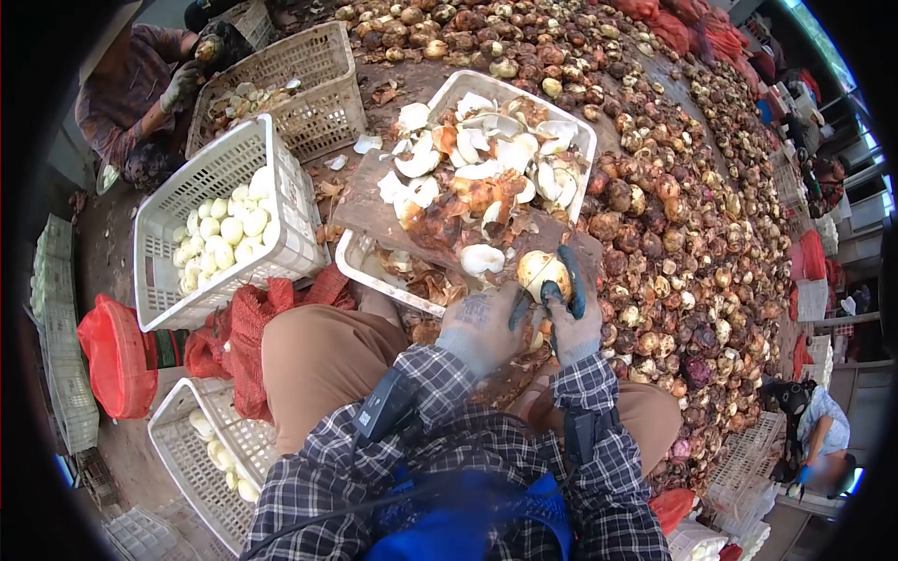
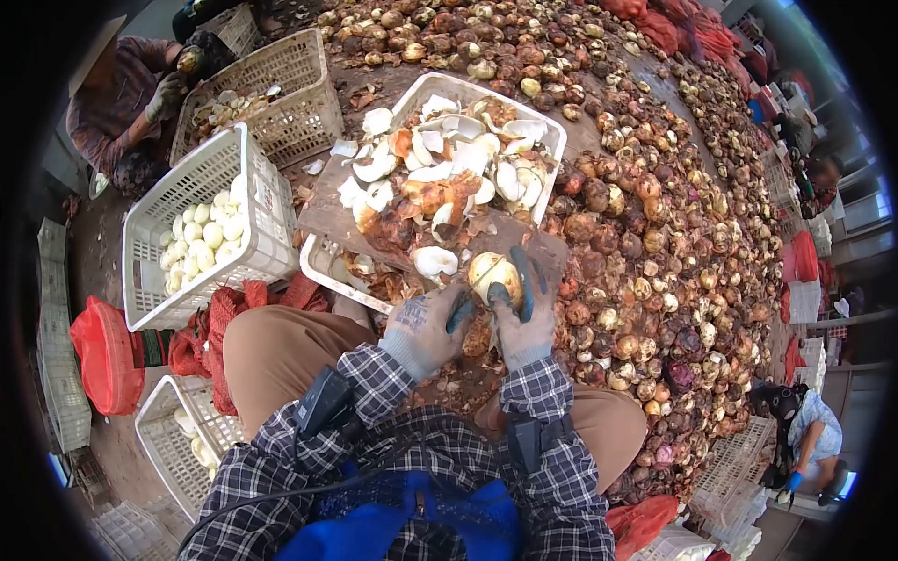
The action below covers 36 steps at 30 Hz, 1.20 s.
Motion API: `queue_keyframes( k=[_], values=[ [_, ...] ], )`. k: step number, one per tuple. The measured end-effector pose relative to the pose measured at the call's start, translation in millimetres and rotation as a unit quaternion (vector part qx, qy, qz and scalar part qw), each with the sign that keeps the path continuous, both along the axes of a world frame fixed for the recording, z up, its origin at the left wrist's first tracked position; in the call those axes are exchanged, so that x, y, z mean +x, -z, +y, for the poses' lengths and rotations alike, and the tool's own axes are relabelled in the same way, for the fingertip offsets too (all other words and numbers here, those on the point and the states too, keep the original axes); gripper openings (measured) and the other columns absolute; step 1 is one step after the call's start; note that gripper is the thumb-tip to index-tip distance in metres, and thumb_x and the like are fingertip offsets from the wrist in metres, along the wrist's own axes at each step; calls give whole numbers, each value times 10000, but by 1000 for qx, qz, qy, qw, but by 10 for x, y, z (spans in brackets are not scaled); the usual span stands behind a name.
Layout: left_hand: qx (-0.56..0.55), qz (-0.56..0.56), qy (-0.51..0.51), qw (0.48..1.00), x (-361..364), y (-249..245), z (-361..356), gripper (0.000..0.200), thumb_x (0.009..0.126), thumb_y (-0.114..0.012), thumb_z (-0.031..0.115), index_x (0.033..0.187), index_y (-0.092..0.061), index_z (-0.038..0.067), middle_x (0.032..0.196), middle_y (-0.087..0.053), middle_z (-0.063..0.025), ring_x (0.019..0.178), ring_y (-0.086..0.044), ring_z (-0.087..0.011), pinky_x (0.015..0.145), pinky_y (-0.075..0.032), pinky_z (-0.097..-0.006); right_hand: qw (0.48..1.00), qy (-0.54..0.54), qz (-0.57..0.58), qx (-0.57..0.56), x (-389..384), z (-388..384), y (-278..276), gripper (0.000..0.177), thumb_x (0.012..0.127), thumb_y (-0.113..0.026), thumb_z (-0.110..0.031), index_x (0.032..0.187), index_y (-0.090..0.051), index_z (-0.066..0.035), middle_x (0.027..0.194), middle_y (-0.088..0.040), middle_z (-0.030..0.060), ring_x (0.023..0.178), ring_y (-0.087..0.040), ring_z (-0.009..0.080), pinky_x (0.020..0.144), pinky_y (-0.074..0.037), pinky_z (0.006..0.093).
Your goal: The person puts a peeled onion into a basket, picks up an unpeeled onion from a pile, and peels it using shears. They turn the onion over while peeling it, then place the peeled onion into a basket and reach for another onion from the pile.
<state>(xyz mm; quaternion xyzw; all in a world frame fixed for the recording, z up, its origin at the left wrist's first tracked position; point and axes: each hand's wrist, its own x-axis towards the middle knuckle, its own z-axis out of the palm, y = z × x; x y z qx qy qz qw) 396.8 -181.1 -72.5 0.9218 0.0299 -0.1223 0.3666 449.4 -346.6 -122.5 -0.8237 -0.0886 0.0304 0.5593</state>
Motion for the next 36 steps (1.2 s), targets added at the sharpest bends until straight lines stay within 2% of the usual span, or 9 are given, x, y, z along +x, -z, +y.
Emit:
queue_keyframes(
  k=[6, 9, 11, 15, 22, 29, 32, 35, 36],
  values=[
    [-2, 67, -18, 998, 122, -216, -7, 395, 872, -548, 268, 1178, -506, 20, 951, -651, -214, 900, -637, -339, 836, -496, -419, 990, -13, -70, -121, -47, 79, -160, 535, 850, -655, -168, 1353, -473, -165, 1365, -422, 173, 1273, -420, 318, 1035, -399, 386],
    [5, 77, -17, 997, 86, -238, -4, 362, 871, -548, 270, 1130, -523, 19, 951, -648, -208, 906, -635, -339, 837, -498, -411, 991, -12, -77, -110, -26, 80, -162, 530, 850, -653, -144, 1349, -474, -130, 1364, -430, 180, 1270, -426, 305, 1026, -404, 387],
    [15, 56, -16, 998, -65, -149, -6, 352, 870, -548, 276, 1109, -518, 20, 941, -646, -202, 910, -634, -336, 830, -498, -413, 997, 20, -23, -76, 55, -37, 61, 517, 849, -650, -121, 1337, -479, -95, 1348, -456, 173, 1251, -447, 280, 1020, -405, 372],
    [1, 97, -10, 995, -316, -80, 14, 369, 861, -554, 282, 1119, -487, 27, 940, -636, -196, 912, -632, -336, 807, -495, -428, 995, 68, 71, -33, 113, -52, 54, 491, 847, -641, -74, 1312, -491, -39, 1314, -506, 149, 1210, -487, 228, 1011, -401, 339],
    [34, 19, -26, 999, -185, 22, -73, 448, 845, -563, 281, 1201, -440, 39, 996, -623, -196, 922, -629, -334, 789, -498, -440, 996, 68, -44, -26, 119, 9, 134, 463, 848, -643, -95, 1291, -518, -43, 1255, -559, 129, 1178, -519, 241, 1014, -400, 341],
    [101, 73, -52, 991, -83, 59, -21, 443, 846, -563, 263, 1211, -439, 44, 1010, -621, -199, 925, -628, -345, 775, -501, -436, 994, 103, -37, 14, 121, 142, 160, 412, 842, -654, -105, 1238, -560, -35, 1224, -578, 128, 1173, -524, 238, 1006, -404, 350],
    [54, 88, -97, 990, 10, 222, 165, 418, 846, -563, 257, 1186, -454, 41, 996, -627, -203, 930, -625, -349, 776, -497, -439, 993, 112, -39, 20, 118, 201, 98, 406, 838, -643, -67, 1235, -562, -36, 1230, -573, 128, 1164, -525, 225, 998, -408, 342],
    [30, -7, -92, 995, -86, 121, 69, 382, 846, -561, 256, 1147, -476, 37, 967, -634, -207, 918, -627, -349, 779, -492, -444, 994, 101, -8, 46, 126, 150, 116, 416, 839, -615, -18, 1250, -550, -31, 1242, -565, 119, 1147, -529, 211, 992, -411, 331],
    [33, 15, -59, 998, -90, 115, 56, 360, 849, -554, 250, 1133, -485, 39, 951, -636, -213, 916, -624, -353, 792, -489, -443, 994, 93, 7, 58, 132, 120, 102, 421, 840, -604, -4, 1256, -545, -29, 1247, -562, 113, 1141, -529, 206, 990, -413, 329]
  ],
)
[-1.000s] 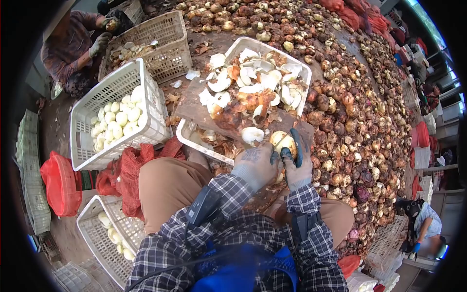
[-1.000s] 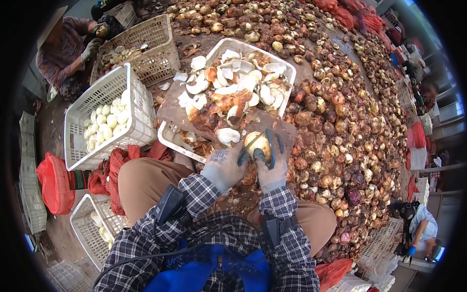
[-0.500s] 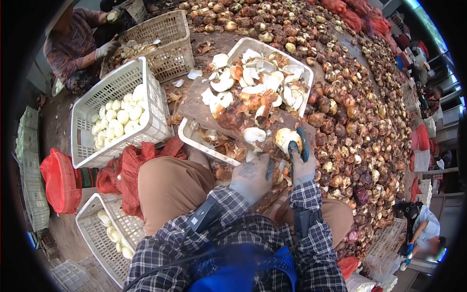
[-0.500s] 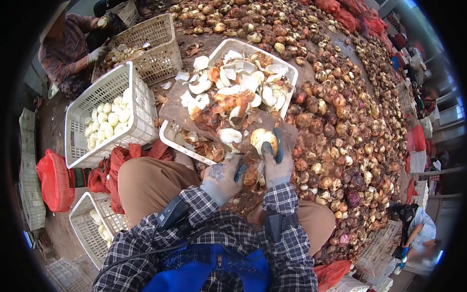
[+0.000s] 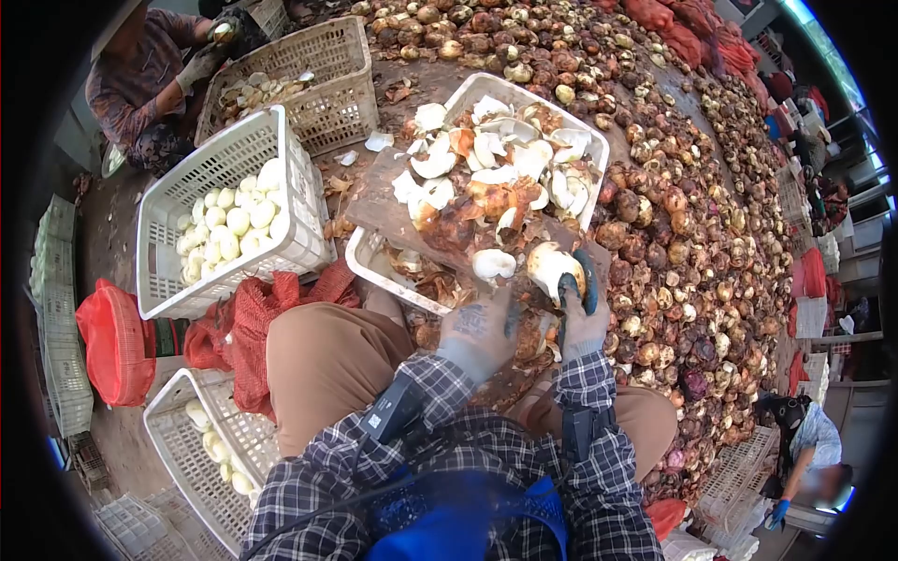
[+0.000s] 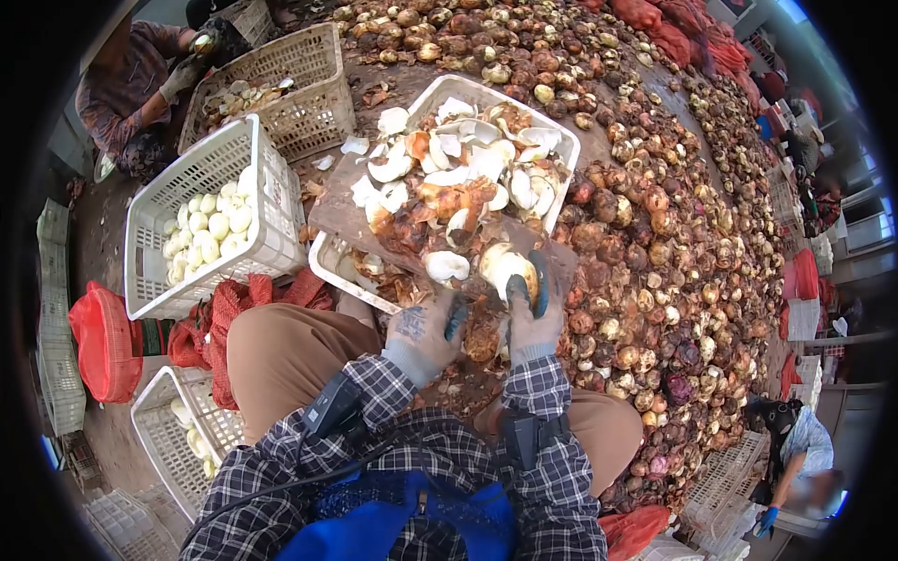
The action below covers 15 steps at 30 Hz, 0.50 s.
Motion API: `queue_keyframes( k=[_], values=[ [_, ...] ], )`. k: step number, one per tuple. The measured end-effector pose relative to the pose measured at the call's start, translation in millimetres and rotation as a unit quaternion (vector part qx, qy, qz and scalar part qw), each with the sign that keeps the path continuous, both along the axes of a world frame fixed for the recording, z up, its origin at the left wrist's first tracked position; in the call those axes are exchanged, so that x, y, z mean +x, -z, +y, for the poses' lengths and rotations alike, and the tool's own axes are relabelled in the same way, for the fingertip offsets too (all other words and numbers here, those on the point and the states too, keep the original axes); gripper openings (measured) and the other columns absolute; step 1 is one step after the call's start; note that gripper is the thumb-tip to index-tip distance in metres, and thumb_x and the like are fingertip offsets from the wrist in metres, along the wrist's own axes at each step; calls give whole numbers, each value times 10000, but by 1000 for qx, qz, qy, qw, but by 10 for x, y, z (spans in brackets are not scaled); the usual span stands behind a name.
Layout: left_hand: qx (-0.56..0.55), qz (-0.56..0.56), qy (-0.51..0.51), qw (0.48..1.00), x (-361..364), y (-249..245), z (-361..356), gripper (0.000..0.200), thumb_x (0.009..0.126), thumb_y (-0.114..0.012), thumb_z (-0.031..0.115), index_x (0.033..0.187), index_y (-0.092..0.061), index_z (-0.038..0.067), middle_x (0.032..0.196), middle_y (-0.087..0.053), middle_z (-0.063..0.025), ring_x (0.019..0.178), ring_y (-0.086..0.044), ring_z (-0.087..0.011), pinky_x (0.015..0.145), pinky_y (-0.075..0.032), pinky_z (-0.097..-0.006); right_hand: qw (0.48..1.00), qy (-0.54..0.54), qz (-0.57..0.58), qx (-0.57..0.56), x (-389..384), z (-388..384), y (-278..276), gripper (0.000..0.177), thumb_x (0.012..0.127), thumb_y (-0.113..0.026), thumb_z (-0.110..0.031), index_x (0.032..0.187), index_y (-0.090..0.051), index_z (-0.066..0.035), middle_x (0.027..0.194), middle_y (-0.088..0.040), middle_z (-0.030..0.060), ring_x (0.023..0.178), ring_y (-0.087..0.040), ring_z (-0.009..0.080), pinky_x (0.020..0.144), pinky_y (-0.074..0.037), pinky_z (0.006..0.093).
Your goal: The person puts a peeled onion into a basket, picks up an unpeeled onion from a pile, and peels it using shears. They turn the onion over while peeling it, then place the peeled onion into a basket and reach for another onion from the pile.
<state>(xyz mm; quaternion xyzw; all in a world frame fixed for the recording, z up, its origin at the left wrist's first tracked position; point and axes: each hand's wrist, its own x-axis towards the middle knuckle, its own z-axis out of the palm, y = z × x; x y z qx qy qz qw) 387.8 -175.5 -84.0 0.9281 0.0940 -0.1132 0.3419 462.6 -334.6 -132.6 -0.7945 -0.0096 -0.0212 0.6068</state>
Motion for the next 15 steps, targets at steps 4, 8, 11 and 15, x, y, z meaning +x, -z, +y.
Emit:
queue_keyframes(
  k=[4, 8, 11, 15],
  values=[
    [-95, -3, -54, 994, 13, 156, -24, 379, 843, -573, 269, 1141, -535, 38, 947, -642, -219, 904, -622, -366, 796, -488, -437, 997, -25, 65, 34, 11, -205, 3, 423, 856, -565, 10, 1276, -516, 3, 1207, -579, 114, 1082, -549, 180, 941, -435, 304],
    [-164, 78, -102, 978, 119, 323, 85, 394, 842, -568, 270, 1149, -570, 24, 911, -651, -213, 868, -642, -328, 779, -498, -408, 992, -17, 122, -19, 106, -551, 39, 399, 875, -545, -19, 1271, -517, 20, 1108, -611, 100, 958, -579, 154, 853, -460, 278],
    [-188, 43, -125, 973, 97, 267, 67, 392, 840, -572, 269, 1145, -576, 23, 916, -651, -214, 856, -646, -319, 773, -500, -402, 990, 1, 141, 19, 99, -562, -80, 364, 864, -566, -48, 1221, -559, 21, 945, -615, 39, 753, -544, 89, 679, -452, 234],
    [-140, 0, -46, 989, 50, 130, 30, 375, 838, -582, 274, 1117, -573, 23, 918, -648, -221, 865, -638, -337, 777, -499, -410, 989, -10, 147, 33, 110, -677, -63, 347, 853, -593, -76, 1189, -589, 9, 822, -595, -7, 635, -496, 54, 562, -407, 210]
  ],
)
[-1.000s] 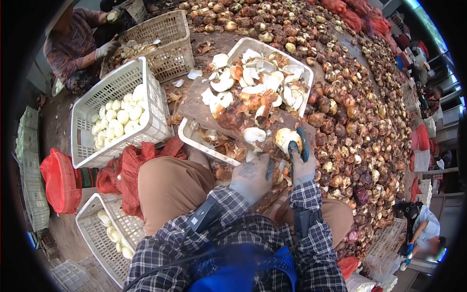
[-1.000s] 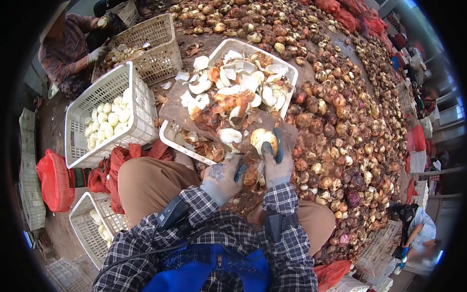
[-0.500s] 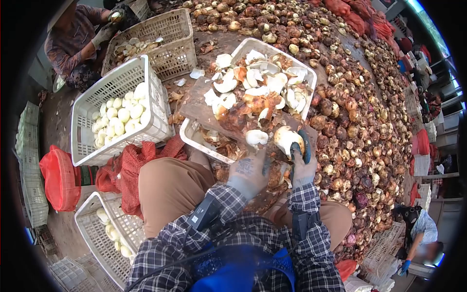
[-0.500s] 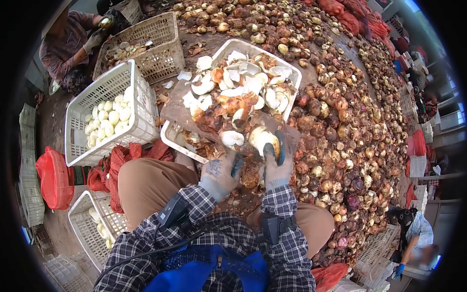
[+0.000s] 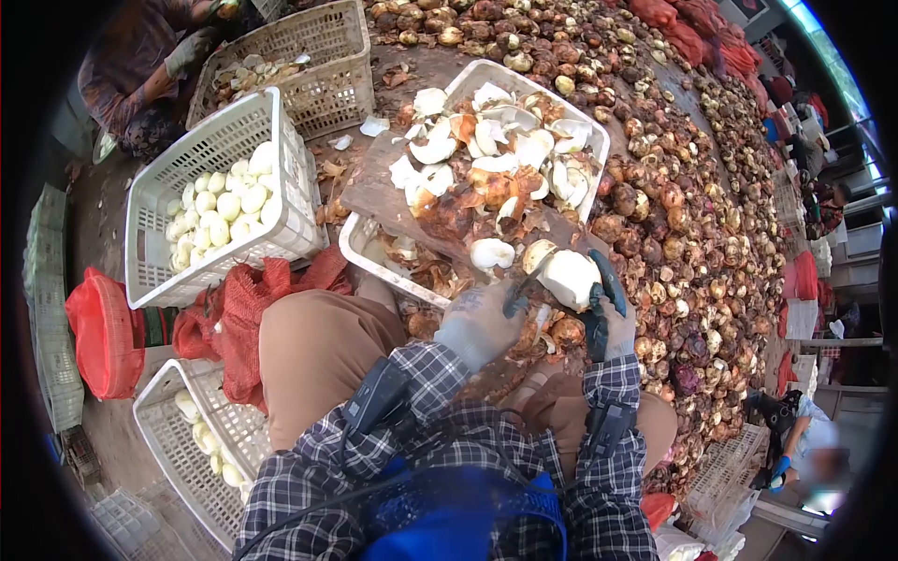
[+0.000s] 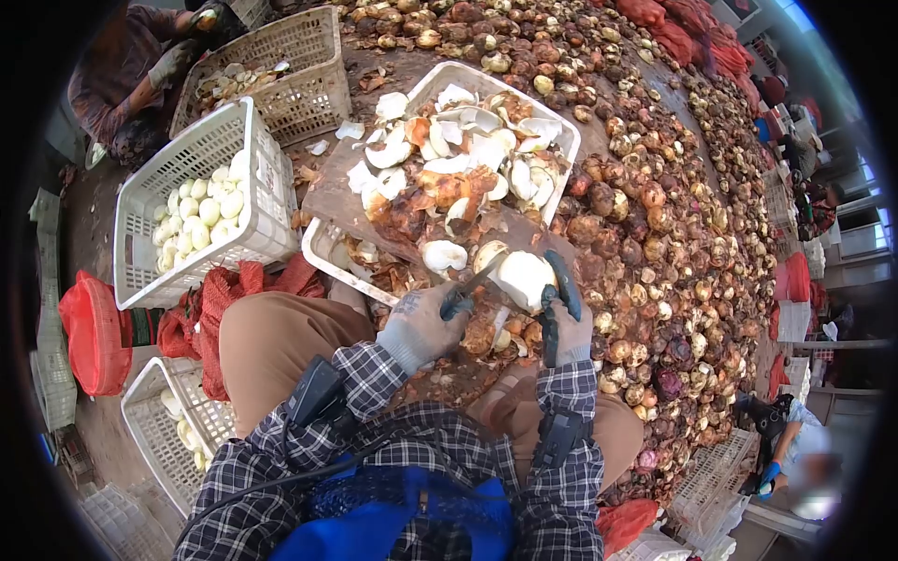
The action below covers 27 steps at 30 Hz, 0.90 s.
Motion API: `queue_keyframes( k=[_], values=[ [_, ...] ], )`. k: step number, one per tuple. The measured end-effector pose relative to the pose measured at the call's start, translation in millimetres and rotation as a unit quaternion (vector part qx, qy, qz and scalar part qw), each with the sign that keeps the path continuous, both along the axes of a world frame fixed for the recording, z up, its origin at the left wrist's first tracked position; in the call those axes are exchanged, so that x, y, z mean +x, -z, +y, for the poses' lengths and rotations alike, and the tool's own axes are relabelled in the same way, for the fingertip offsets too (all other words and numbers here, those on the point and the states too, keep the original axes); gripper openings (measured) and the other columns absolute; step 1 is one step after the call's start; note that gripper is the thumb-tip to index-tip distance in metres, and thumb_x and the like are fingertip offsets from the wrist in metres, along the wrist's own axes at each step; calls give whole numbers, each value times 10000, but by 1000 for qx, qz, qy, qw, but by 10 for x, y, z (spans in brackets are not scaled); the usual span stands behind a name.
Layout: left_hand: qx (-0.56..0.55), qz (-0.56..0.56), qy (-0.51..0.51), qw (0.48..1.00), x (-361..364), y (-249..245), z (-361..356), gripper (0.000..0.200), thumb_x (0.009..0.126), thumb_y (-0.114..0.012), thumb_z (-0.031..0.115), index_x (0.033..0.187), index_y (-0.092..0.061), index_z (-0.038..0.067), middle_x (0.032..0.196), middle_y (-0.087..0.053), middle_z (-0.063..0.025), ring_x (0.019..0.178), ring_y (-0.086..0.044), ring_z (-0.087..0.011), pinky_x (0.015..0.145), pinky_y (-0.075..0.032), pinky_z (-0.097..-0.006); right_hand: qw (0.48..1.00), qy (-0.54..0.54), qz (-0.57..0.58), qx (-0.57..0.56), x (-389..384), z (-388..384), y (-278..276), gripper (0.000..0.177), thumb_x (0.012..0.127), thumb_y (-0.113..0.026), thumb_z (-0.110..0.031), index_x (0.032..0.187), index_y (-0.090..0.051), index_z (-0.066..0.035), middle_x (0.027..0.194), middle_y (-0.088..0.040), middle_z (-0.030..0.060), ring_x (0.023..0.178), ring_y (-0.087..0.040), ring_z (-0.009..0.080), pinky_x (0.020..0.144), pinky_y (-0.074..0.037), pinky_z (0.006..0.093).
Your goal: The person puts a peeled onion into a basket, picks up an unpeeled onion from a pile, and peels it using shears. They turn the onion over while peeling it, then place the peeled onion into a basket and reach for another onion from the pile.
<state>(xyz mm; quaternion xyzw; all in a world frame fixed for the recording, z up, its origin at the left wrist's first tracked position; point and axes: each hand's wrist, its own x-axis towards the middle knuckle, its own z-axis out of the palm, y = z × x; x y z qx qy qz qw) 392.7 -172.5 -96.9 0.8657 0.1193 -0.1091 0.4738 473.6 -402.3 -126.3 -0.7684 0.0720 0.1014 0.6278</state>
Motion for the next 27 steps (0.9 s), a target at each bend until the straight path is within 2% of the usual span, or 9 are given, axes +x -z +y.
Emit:
queue_keyframes(
  k=[5, 9, 14, 17, 20, 21, 24, 25, 27],
  values=[
    [46, -36, 55, 997, -15, -25, -41, 335, 834, -595, 250, 1075, -565, 18, 937, -643, -224, 867, -629, -364, 773, -500, -425, 995, 37, 23, 91, -28, 209, -31, 365, 866, -606, -65, 1220, -569, 13, 956, -631, 41, 782, -576, 87, 662, -468, 211],
    [11, -26, 9, 1000, -32, -6, -96, 340, 828, -607, 225, 1092, -568, 15, 951, -646, -216, 871, -637, -357, 777, -504, -407, 997, 51, -24, 53, -34, 528, -138, 417, 852, -612, 20, 1260, -530, 17, 1156, -606, 116, 1013, -604, 166, 894, -500, 288],
    [-60, -109, -73, 990, 145, 182, -203, 420, 808, -638, 236, 1163, -566, 22, 958, -651, -213, 892, -643, -347, 773, -508, -384, 995, 19, -56, 79, -91, 472, -117, 439, 826, -565, 62, 1262, -527, 26, 1142, -610, 117, 1007, -607, 167, 886, -499, 285],
    [-103, -64, -94, 988, 281, 54, -170, 426, 820, -651, 256, 1170, -553, 34, 938, -670, -172, 856, -646, -334, 792, -499, -406, 991, 16, -59, 116, -141, 427, -119, 480, 789, -543, 77, 1266, -522, 32, 1150, -607, 124, 1012, -607, 176, 901, -489, 291],
    [-264, 46, -104, 958, 310, -86, -110, 484, 801, -704, 261, 1199, -551, 32, 900, -682, -136, 789, -659, -268, 742, -512, -373, 989, -5, -61, 134, -163, 375, -149, 506, 765, -556, 50, 1270, -518, 39, 1172, -602, 133, 1038, -598, 186, 913, -477, 301],
    [-274, 28, -83, 958, 318, 3, -134, 631, 749, -765, 321, 1233, -532, -9, 943, -670, -109, 788, -630, -170, 724, -517, -318, 989, -15, -64, 135, -166, 360, -151, 513, 759, -564, 36, 1270, -517, 41, 1180, -600, 137, 1049, -594, 189, 917, -474, 305],
    [-219, -18, -62, 974, 329, 166, -212, 671, 727, -790, 253, 1258, -497, -36, 939, -662, -108, 779, -628, -176, 714, -523, -311, 993, -64, -77, 60, -171, 326, -149, 532, 748, -591, -14, 1272, -517, 44, 1196, -596, 139, 1078, -581, 199, 928, -463, 318],
    [-341, 82, -66, 934, 362, 192, -181, 695, 708, -805, 220, 1273, -483, -26, 954, -657, -116, 809, -623, -176, 729, -523, -297, 990, -84, -90, 70, -157, 298, -109, 534, 751, -598, -32, 1275, -516, 35, 1200, -597, 145, 1087, -580, 198, 941, -452, 313],
    [-328, 75, -70, 939, 363, 117, -184, 699, 712, -803, 213, 1280, -473, -27, 956, -654, -120, 811, -621, -177, 724, -525, -293, 993, -97, -66, -20, -143, 257, -162, 525, 757, -601, -48, 1270, -523, 28, 1204, -597, 153, 1096, -578, 198, 949, -445, 310]
  ],
)
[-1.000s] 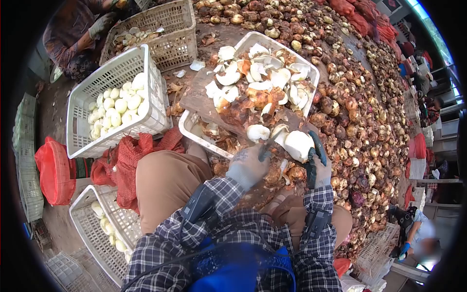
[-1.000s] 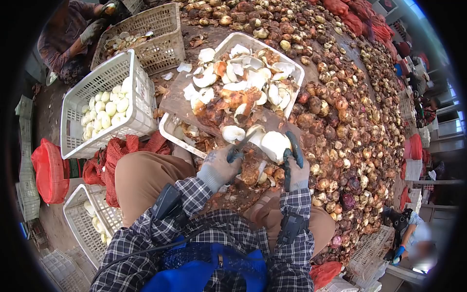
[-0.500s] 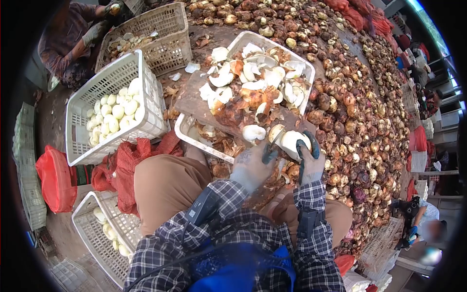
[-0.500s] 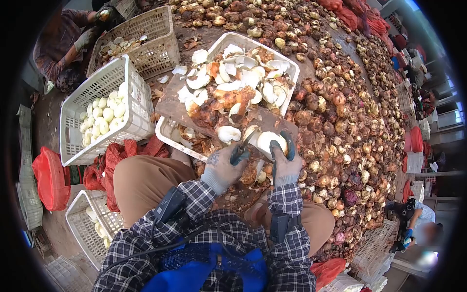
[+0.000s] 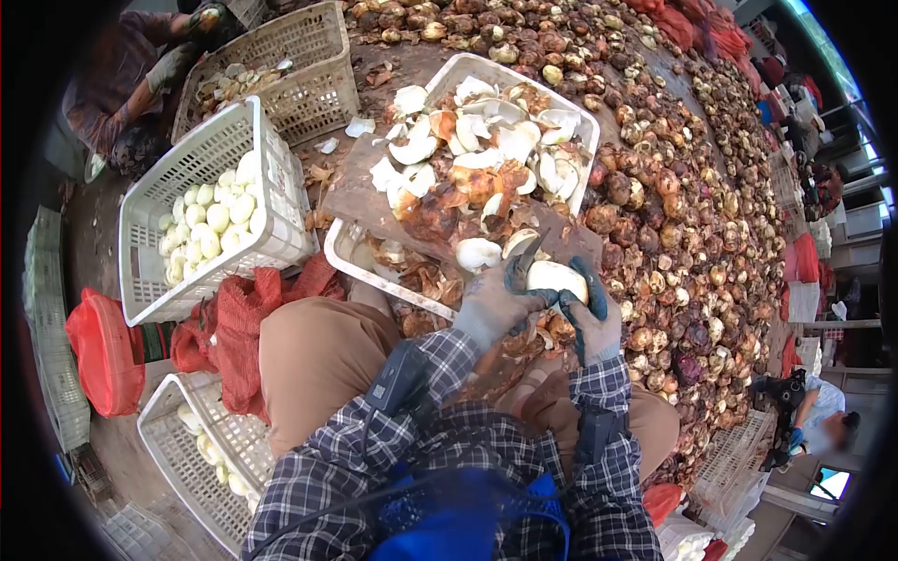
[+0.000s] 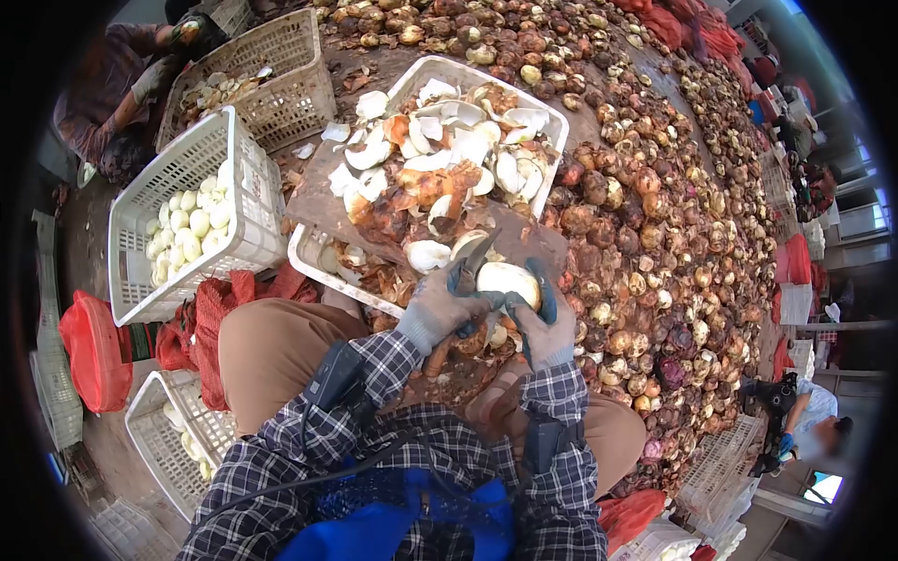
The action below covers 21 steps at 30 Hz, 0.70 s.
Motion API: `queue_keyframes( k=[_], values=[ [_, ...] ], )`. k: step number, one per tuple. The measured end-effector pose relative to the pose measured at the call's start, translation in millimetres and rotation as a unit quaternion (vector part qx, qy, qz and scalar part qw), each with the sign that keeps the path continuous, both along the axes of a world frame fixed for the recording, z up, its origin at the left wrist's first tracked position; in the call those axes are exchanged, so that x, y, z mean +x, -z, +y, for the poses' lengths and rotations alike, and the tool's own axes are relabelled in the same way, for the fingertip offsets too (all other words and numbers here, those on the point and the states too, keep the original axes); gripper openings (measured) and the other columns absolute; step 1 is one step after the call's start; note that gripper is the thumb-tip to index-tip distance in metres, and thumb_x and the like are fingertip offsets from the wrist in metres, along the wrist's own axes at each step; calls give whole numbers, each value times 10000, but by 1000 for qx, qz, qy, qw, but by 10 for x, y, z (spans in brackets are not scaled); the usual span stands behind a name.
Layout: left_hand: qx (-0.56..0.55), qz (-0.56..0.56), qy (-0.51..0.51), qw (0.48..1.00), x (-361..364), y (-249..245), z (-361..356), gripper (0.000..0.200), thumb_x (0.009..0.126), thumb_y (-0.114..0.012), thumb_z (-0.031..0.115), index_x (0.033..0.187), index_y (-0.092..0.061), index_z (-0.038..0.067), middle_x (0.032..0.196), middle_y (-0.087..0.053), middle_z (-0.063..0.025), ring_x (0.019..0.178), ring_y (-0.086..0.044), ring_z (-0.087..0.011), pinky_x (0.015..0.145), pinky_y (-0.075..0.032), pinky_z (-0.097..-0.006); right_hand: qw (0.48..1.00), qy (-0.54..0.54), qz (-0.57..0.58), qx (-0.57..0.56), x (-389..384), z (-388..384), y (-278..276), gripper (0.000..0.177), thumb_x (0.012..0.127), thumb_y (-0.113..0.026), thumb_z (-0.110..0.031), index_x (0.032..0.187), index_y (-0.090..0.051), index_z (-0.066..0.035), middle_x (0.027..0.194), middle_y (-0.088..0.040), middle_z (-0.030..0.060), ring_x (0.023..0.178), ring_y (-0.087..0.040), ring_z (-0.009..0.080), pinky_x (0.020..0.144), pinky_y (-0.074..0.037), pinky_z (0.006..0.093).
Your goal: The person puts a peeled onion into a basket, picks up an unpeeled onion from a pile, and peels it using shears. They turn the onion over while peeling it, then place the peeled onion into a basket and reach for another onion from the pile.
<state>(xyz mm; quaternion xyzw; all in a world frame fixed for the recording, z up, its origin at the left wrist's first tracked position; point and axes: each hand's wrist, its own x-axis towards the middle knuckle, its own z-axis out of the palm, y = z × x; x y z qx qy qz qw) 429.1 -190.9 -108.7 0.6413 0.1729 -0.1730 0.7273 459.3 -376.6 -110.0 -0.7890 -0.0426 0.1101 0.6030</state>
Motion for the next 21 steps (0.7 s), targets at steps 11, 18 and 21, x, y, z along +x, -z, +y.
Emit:
queue_keyframes(
  k=[11, 18, 21],
  values=[
    [14, -45, -13, 999, 57, 172, -108, 564, 738, -777, 170, 1199, -520, -29, 858, -668, -125, 706, -634, -190, 622, -503, -296, 986, -28, -63, -150, -42, -88, -140, 532, 715, -613, -81, 1242, -567, -30, 1143, -623, 189, 1070, -605, 239, 934, -455, 312],
    [-125, -19, -28, 992, 93, -5, -40, 230, 810, -693, 82, 993, -615, -33, 717, -661, -86, 505, -589, -124, 418, -461, -245, 998, 24, 2, -62, 19, -144, 52, 461, 731, -607, -68, 1192, -615, -55, 1042, -672, 128, 949, -644, 201, 875, -488, 296],
    [-154, -30, -44, 987, 85, 35, -41, 218, 819, -690, 83, 991, -616, -27, 739, -667, -92, 533, -602, -127, 422, -464, -246, 998, 28, 49, -31, 73, -204, 94, 445, 732, -622, -74, 1177, -628, -65, 1051, -674, 114, 968, -638, 177, 877, -487, 285]
  ],
)
